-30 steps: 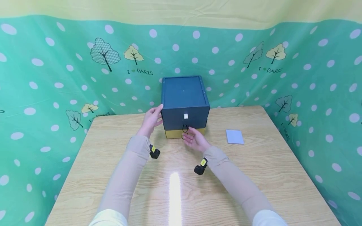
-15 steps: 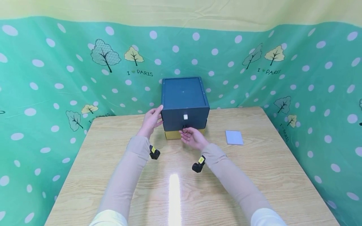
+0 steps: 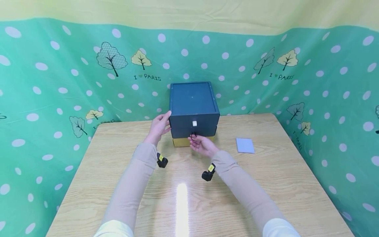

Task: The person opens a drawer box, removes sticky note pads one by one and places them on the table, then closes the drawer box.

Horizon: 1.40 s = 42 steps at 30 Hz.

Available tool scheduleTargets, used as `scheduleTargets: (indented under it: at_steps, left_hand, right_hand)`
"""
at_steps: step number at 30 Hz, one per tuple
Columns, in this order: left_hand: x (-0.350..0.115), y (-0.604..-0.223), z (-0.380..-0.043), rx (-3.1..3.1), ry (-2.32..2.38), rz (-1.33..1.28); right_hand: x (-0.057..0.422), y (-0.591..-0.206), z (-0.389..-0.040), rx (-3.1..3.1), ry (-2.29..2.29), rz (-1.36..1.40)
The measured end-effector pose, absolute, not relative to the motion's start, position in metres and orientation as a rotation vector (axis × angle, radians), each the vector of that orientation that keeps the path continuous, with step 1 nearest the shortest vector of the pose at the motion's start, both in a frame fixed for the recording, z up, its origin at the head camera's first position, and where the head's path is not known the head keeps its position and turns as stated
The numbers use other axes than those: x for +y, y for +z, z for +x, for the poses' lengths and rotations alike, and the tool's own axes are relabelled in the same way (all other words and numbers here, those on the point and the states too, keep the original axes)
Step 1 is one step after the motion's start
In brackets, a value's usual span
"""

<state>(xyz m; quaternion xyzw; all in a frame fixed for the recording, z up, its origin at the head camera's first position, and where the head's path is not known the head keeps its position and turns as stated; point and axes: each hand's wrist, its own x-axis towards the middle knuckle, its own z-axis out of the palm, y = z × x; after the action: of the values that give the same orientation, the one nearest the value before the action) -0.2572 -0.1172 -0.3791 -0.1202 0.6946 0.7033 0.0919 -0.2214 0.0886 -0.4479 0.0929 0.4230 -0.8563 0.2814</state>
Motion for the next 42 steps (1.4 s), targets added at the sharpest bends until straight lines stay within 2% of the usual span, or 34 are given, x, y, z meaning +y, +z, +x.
scheduleTargets:
  at_steps: [42]
  left_hand:
    - [-0.1161,-0.3787,-0.2567,2.050,2.097,-0.365]
  right_hand:
    - [0.0891,-0.4495,-0.2190,1.314,-2.213,0.222]
